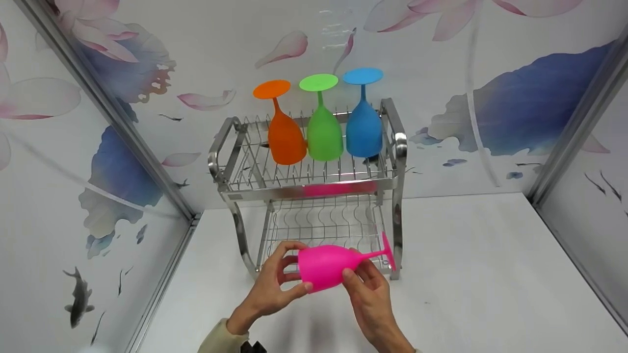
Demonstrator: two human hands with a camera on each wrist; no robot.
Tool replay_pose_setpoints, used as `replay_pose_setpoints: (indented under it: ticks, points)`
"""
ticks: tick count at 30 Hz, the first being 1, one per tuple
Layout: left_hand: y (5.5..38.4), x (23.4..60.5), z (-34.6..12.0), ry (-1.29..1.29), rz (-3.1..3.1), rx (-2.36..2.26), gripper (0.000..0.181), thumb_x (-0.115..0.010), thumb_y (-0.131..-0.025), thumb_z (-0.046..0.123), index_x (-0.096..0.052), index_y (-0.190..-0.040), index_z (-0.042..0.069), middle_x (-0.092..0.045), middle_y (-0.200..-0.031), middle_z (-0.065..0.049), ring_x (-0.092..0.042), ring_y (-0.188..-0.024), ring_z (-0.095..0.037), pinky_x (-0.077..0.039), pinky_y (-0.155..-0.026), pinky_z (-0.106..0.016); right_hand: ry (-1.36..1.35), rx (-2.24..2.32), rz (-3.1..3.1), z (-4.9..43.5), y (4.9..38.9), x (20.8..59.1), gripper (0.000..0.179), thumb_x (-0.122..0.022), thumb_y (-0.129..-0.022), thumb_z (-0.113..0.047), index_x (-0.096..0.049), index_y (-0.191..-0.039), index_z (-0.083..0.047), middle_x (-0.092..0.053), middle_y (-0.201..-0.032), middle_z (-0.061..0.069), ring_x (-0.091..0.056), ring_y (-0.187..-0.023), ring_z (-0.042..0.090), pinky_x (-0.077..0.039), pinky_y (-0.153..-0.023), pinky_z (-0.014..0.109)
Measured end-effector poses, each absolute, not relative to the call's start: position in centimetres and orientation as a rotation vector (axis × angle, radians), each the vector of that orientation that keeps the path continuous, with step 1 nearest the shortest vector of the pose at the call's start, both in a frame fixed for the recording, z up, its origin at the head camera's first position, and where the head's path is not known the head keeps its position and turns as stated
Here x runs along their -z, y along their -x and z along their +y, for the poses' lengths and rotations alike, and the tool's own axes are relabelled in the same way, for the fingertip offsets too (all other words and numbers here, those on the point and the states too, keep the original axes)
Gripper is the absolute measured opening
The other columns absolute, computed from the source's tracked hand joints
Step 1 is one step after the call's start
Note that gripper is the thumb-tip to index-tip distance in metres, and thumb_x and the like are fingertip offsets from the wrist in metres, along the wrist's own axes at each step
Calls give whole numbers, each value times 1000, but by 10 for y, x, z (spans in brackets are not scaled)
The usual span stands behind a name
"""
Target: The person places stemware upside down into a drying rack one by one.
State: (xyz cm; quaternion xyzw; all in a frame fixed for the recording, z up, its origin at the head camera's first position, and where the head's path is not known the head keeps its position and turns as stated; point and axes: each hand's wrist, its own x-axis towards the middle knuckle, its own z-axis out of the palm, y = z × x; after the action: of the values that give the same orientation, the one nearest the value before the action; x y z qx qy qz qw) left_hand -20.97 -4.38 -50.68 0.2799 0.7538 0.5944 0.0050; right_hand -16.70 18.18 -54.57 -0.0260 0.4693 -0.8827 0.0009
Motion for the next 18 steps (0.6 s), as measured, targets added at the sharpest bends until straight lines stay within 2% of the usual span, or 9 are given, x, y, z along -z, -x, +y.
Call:
replay_pose_setpoints:
  ticks: [5,10,13,18]
  points:
    - [210,506,-43,-883,2367,-1856,67,-81,-87,39,-51,-142,15,-60,-140,-2,-70,-117,-15,-65,-85,-30,90,2791,1457,180,167,544,39,-49,-113,-7,-59,-146,-27,-63,-141,-4,-62,-131,15,-55,-112,31]
    - [210,505,-44,-885,2351,-1868,64,-82,-88,38,-51,-141,21,-59,-142,-2,-69,-118,-15,-65,-87,-30,38,2797,1461,177,167,542,40,-52,-113,-7,-59,-146,-27,-64,-141,-4,-63,-130,14,-56,-110,31]
    - [209,505,-44,-889,2342,-1872,66,-82,-88,38,-51,-143,18,-58,-143,-2,-69,-120,-15,-65,-87,-30,10,2800,1460,178,167,541,39,-53,-112,-7,-60,-145,-28,-64,-140,-5,-64,-130,13,-56,-109,31]
    - [212,503,-49,-891,2363,-1880,64,-75,-94,40,-51,-149,18,-58,-148,-1,-68,-126,-19,-64,-93,-32,40,2812,1471,182,168,535,40,-53,-112,-5,-62,-145,-25,-65,-139,-4,-64,-129,14,-57,-109,33]
